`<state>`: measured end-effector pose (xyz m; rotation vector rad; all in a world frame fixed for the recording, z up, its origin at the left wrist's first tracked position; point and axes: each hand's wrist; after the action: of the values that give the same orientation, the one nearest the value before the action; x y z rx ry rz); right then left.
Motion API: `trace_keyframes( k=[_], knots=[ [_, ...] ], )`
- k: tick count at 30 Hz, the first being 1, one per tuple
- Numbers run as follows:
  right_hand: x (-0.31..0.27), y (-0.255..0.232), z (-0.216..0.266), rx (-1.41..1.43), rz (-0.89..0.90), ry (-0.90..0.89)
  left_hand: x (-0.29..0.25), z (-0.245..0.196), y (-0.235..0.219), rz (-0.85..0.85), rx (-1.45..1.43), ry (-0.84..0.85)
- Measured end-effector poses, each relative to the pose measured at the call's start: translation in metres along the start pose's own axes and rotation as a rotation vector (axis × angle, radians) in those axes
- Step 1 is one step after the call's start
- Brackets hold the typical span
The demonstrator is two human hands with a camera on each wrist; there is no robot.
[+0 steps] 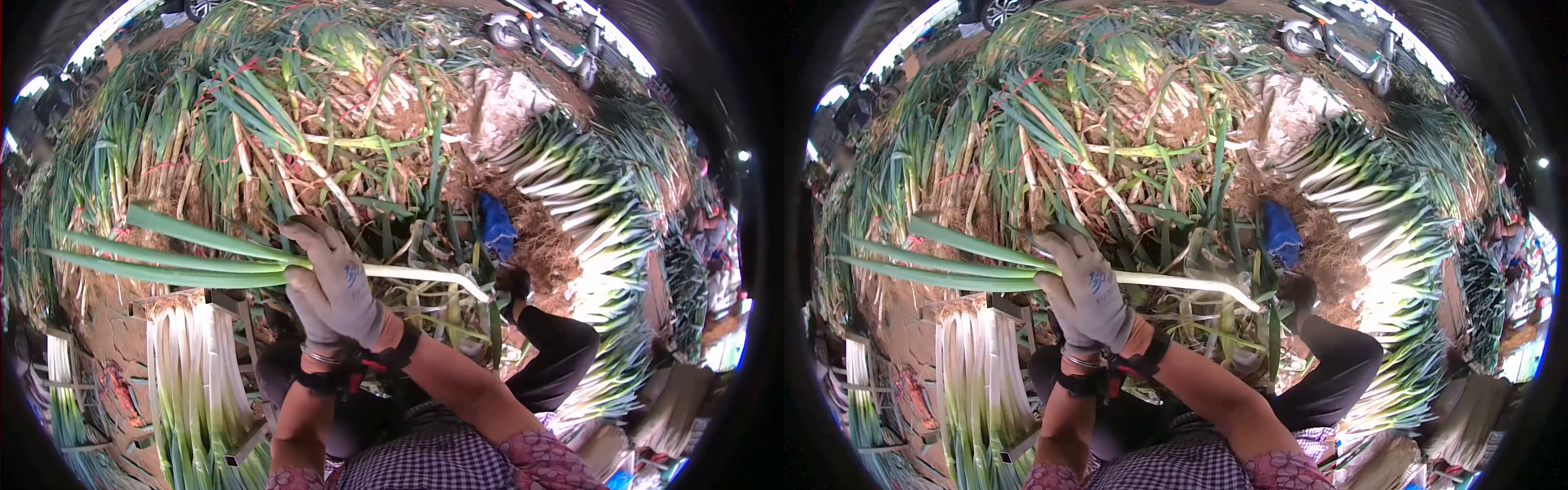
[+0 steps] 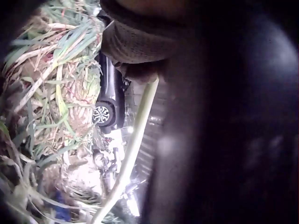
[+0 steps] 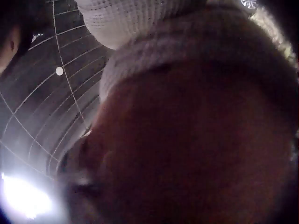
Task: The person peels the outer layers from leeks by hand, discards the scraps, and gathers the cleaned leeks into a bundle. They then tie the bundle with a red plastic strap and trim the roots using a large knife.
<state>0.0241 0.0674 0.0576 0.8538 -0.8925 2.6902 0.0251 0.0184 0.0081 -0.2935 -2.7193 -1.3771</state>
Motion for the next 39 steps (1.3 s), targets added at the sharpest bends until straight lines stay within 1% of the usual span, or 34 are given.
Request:
trace_keyframes(
  k=[1, 2, 3, 4, 6, 7, 8, 10, 11, 12, 14, 15, 16, 17, 18, 19, 20, 22, 23, 24, 25, 26, 27, 28, 29, 30, 31, 32, 34, 35, 36, 38, 39],
  knots=[
    [-0.003, -0.005, -0.003, -0.006, -0.008, 0.005, 0.002, 0.003, -0.011, -0.013, 0.083, -0.057],
    [-0.008, -0.013, -0.008, -0.061, 0.098, 0.045, 0.005, 0.005, -0.025, -0.027, 0.165, -0.108],
    [-0.015, -0.022, -0.014, -0.115, 0.206, 0.085, 0.009, 0.004, -0.051, 0.336, 0.829, 0.144],
    [-0.029, -0.028, -0.027, -0.117, 0.203, 0.088, 0.008, -0.005, -0.042, 0.34, 0.828, 0.142],
    [-0.059, -0.035, -0.057, -0.064, 0.145, 0.306, 0.011, -0.034, -0.016, 0.211, 0.488, -0.094],
    [-0.066, -0.042, -0.062, -0.064, 0.143, 0.298, 0.017, -0.032, -0.016, 0.15, 0.327, -0.061],
    [-0.074, -0.048, -0.068, -0.099, 0.135, 0.277, 0.022, -0.033, -0.015, 0.147, 0.327, -0.055],
    [-0.083, -0.049, -0.064, -0.122, 0.133, 0.274, 0.022, -0.038, -0.014, 0.149, 0.388, -0.091],
    [-0.082, -0.05, -0.062, -0.188, 0.079, 0.234, 0.023, -0.029, -0.015, 0.095, 0.347, -0.052],
    [-0.081, -0.05, -0.059, -0.253, 0.027, 0.196, 0.022, -0.028, -0.013, 0.095, 0.35, -0.051],
    [-0.078, -0.049, -0.058, -0.216, 0.011, 0.223, 0.021, -0.029, -0.01, 0.116, 0.397, -0.237],
    [-0.079, -0.049, -0.059, -0.2, 0.039, 0.376, 0.02, -0.028, -0.016, 0.153, 0.367, -0.274],
    [-0.079, -0.049, -0.06, -0.184, 0.069, 0.529, 0.019, -0.026, -0.019, 0.147, 0.368, -0.273],
    [-0.078, -0.049, -0.06, -0.182, 0.075, 0.525, 0.019, -0.023, -0.021, 0.194, 0.394, -0.26],
    [-0.076, -0.05, -0.059, -0.214, 0.056, 0.571, 0.019, -0.021, -0.021, 0.244, 0.42, -0.246],
    [-0.074, -0.05, -0.058, -0.247, 0.036, 0.619, 0.019, -0.018, -0.022, 0.247, 0.42, -0.231],
    [-0.07, -0.048, -0.057, -0.247, 0.037, 0.618, 0.018, -0.015, -0.021, 0.246, 0.42, -0.23],
    [-0.06, -0.038, -0.051, -0.365, -0.15, 0.202, 0.015, -0.009, -0.016, 0.252, 0.38, -0.185],
    [-0.06, -0.033, -0.049, -0.304, -0.15, 0.316, 0.015, -0.008, -0.019, 0.259, 0.381, -0.19],
    [-0.06, -0.031, -0.053, -0.305, -0.155, 0.32, 0.015, -0.007, -0.023, 0.332, 0.427, -0.161],
    [-0.059, -0.028, -0.063, -0.241, -0.077, 0.435, 0.014, -0.009, -0.026, 0.399, 0.473, -0.13],
    [-0.058, -0.026, -0.074, -0.175, 0.002, 0.547, 0.013, -0.013, -0.027, 0.397, 0.474, -0.131],
    [-0.056, -0.026, -0.085, -0.167, 0.093, 0.596, 0.013, -0.02, -0.026, 0.452, 0.488, -0.187],
    [-0.06, -0.027, -0.096, -0.164, 0.092, 0.595, 0.013, -0.025, -0.026, 0.509, 0.503, -0.245],
    [-0.067, -0.032, -0.107, -0.136, 0.223, 0.588, 0.013, -0.028, -0.03, 0.512, 0.505, -0.247],
    [-0.071, -0.039, -0.112, -0.107, 0.352, 0.579, 0.012, -0.029, -0.035, 0.55, 0.47, -0.245],
    [-0.062, -0.055, -0.094, 0.341, 0.41, 0.984, 0.014, -0.031, -0.037, 0.589, 0.435, -0.239],
    [-0.065, -0.065, -0.086, 0.339, 0.417, 0.982, 0.017, -0.033, -0.038, 0.584, 0.434, -0.234],
    [-0.083, -0.077, -0.071, 0.646, 0.281, 0.748, 0.017, -0.038, -0.034, 0.535, 0.346, -0.212],
    [-0.086, -0.08, -0.066, 0.393, 0.317, 0.55, 0.018, -0.038, -0.033, 0.508, 0.342, -0.218],
    [-0.086, -0.08, -0.057, 0.394, 0.317, 0.553, 0.018, -0.038, -0.033, 0.507, 0.341, -0.221],
    [-0.079, -0.078, -0.035, -0.164, 0.326, 0.226, 0.02, -0.036, -0.036, 0.51, 0.41, -0.23],
    [-0.075, -0.08, -0.025, -0.301, 0.391, 0.267, 0.021, -0.031, -0.034, 0.533, 0.41, -0.147]
  ],
)
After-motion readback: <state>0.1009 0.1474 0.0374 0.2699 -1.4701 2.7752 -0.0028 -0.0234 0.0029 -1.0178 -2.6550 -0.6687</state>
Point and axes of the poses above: each hand's wrist, its own x-axis towards the middle knuckle, its own y-axis out of the palm, z = x × y, and after that the axes turned 12 degrees about z, right-handed
